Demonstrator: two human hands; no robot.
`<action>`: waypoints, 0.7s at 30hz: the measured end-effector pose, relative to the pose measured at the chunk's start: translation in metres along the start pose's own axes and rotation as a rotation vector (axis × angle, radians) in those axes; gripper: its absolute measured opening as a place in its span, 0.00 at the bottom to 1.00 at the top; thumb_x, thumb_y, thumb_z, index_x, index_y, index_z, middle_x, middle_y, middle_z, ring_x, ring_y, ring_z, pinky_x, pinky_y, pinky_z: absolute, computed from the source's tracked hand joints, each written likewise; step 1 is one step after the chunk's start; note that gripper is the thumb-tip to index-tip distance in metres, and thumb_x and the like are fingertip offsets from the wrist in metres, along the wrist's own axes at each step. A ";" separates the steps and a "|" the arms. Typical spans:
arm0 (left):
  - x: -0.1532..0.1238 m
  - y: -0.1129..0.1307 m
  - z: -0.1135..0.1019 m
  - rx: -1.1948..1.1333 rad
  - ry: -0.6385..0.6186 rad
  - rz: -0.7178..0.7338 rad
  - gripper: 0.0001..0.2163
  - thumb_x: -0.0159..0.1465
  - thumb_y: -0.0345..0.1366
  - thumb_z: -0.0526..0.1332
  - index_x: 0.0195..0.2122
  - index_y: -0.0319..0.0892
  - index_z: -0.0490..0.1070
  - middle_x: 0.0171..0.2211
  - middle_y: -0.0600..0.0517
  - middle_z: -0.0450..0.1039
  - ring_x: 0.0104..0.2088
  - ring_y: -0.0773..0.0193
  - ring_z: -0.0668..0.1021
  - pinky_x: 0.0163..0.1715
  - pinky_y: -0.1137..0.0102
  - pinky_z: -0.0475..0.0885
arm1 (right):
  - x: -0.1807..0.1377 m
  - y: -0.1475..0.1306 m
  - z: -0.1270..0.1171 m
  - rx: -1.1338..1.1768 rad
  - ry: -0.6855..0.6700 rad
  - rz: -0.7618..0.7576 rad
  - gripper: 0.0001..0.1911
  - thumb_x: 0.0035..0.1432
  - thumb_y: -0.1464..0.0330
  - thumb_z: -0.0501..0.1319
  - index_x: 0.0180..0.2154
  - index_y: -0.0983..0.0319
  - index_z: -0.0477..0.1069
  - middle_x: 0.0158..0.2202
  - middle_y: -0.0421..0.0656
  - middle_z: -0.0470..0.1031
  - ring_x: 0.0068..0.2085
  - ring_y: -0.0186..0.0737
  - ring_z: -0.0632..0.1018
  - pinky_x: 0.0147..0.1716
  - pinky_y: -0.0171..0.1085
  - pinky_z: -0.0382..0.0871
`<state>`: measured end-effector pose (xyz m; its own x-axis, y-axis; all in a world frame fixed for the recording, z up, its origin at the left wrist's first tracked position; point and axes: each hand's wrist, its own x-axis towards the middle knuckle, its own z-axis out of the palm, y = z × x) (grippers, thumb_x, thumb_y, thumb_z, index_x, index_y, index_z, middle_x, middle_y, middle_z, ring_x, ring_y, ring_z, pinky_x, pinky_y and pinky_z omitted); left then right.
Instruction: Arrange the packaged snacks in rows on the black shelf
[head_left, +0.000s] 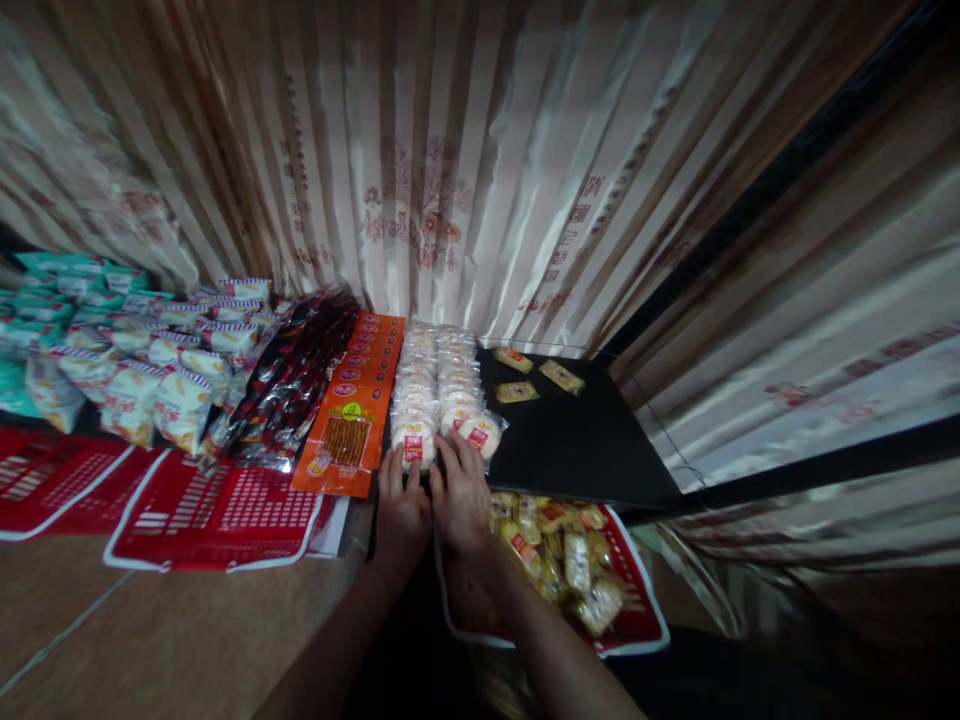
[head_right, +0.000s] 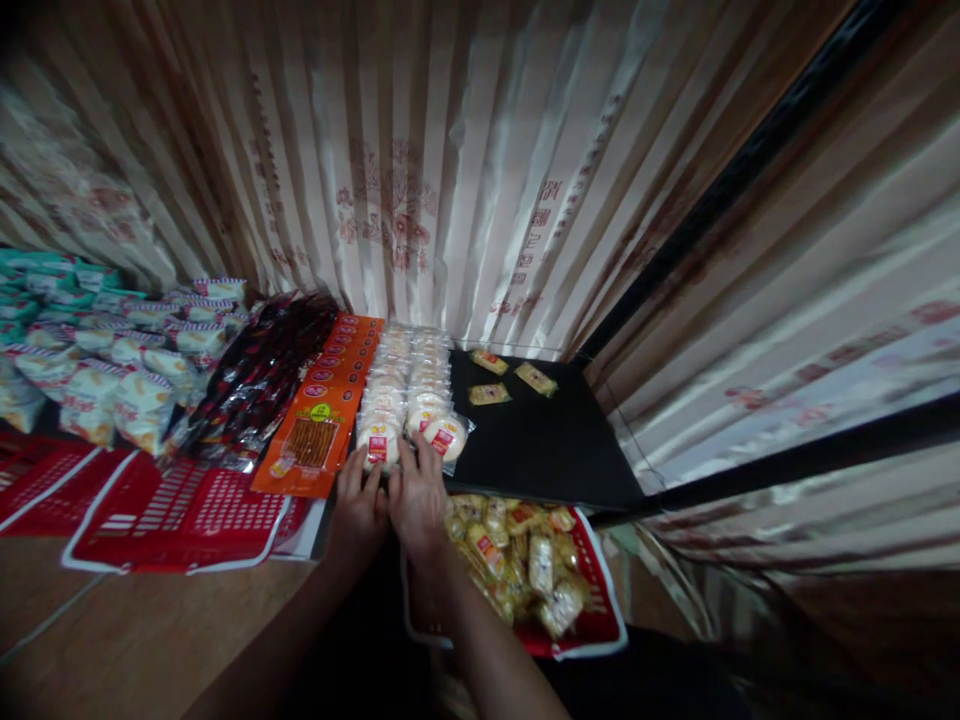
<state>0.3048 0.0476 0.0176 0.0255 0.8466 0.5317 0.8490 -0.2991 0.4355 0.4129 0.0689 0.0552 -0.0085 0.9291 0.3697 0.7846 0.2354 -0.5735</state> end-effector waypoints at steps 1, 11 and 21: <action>0.000 0.000 0.000 -0.002 0.002 0.015 0.17 0.61 0.26 0.49 0.51 0.32 0.64 0.57 0.34 0.55 0.60 0.45 0.57 0.54 0.47 0.62 | -0.001 0.004 -0.003 -0.045 0.033 -0.012 0.22 0.58 0.69 0.51 0.55 0.61 0.63 0.60 0.50 0.58 0.60 0.49 0.58 0.57 0.51 0.56; 0.005 -0.002 0.000 -0.036 0.022 0.065 0.19 0.59 0.22 0.49 0.52 0.32 0.62 0.60 0.35 0.52 0.62 0.46 0.54 0.56 0.48 0.61 | 0.010 0.053 0.008 0.026 0.174 0.124 0.25 0.61 0.64 0.49 0.59 0.61 0.56 0.65 0.51 0.43 0.63 0.51 0.52 0.57 0.52 0.56; 0.012 -0.011 0.005 -0.035 0.037 0.104 0.20 0.59 0.22 0.49 0.53 0.34 0.62 0.61 0.38 0.51 0.63 0.48 0.51 0.56 0.49 0.61 | 0.015 0.052 0.012 -0.028 0.116 0.000 0.24 0.61 0.68 0.49 0.60 0.61 0.54 0.64 0.52 0.45 0.63 0.50 0.52 0.57 0.52 0.56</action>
<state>0.2987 0.0631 0.0159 0.0924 0.7939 0.6010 0.8241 -0.3997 0.4013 0.4464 0.0979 0.0224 0.0622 0.8897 0.4523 0.8017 0.2254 -0.5536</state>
